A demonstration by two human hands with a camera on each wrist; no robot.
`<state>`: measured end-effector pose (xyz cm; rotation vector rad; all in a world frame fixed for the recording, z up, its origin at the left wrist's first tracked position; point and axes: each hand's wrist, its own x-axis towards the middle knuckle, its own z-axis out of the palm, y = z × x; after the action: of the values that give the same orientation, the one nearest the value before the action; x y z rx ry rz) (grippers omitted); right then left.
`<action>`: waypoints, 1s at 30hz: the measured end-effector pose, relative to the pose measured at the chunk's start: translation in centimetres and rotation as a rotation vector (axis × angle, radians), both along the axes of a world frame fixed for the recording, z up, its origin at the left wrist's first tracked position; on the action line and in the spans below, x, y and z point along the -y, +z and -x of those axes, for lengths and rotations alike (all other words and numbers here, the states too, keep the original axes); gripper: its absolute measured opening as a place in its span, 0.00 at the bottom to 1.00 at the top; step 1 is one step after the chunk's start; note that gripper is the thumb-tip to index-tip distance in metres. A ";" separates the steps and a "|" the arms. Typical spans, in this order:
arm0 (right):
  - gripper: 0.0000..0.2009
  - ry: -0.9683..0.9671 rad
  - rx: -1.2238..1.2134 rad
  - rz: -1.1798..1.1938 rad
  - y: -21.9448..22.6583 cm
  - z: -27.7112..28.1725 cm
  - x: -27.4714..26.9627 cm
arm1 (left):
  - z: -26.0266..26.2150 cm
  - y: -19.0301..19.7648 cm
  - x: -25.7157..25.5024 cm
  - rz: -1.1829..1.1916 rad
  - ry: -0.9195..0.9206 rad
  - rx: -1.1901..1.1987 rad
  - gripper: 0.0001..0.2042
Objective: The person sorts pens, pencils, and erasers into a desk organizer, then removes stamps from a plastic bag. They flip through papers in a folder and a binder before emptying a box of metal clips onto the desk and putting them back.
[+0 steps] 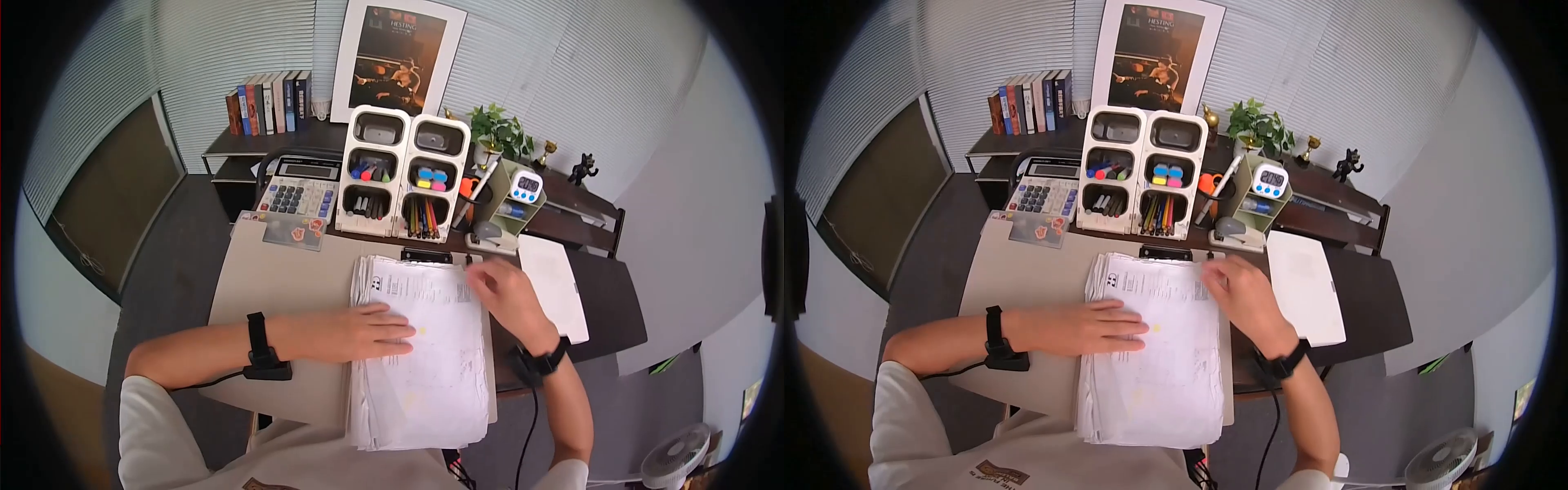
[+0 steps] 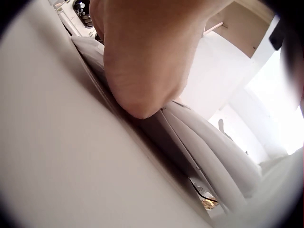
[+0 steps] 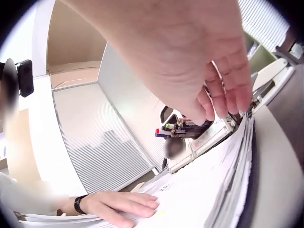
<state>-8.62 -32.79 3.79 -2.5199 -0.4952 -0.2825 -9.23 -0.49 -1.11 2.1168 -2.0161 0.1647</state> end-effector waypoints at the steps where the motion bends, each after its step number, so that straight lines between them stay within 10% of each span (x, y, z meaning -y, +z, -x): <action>1: 0.11 -0.005 -0.007 -0.008 -0.3 -1.1 -0.7 | 0.0 -0.1 0.0 0.006 0.008 0.004 0.22; 19: 0.10 0.431 0.416 0.549 -3.8 -9.3 -2.9 | 0.0 -1.3 0.0 0.062 0.020 0.026 0.22; 30: 0.09 0.460 0.281 0.456 -2.5 -10.2 -2.9 | -0.3 -1.4 0.6 0.214 -0.003 0.304 0.15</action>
<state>1.56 -29.87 1.27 -2.7005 -1.3589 -0.3799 -8.89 -1.05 -2.52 2.0540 -2.0485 0.7072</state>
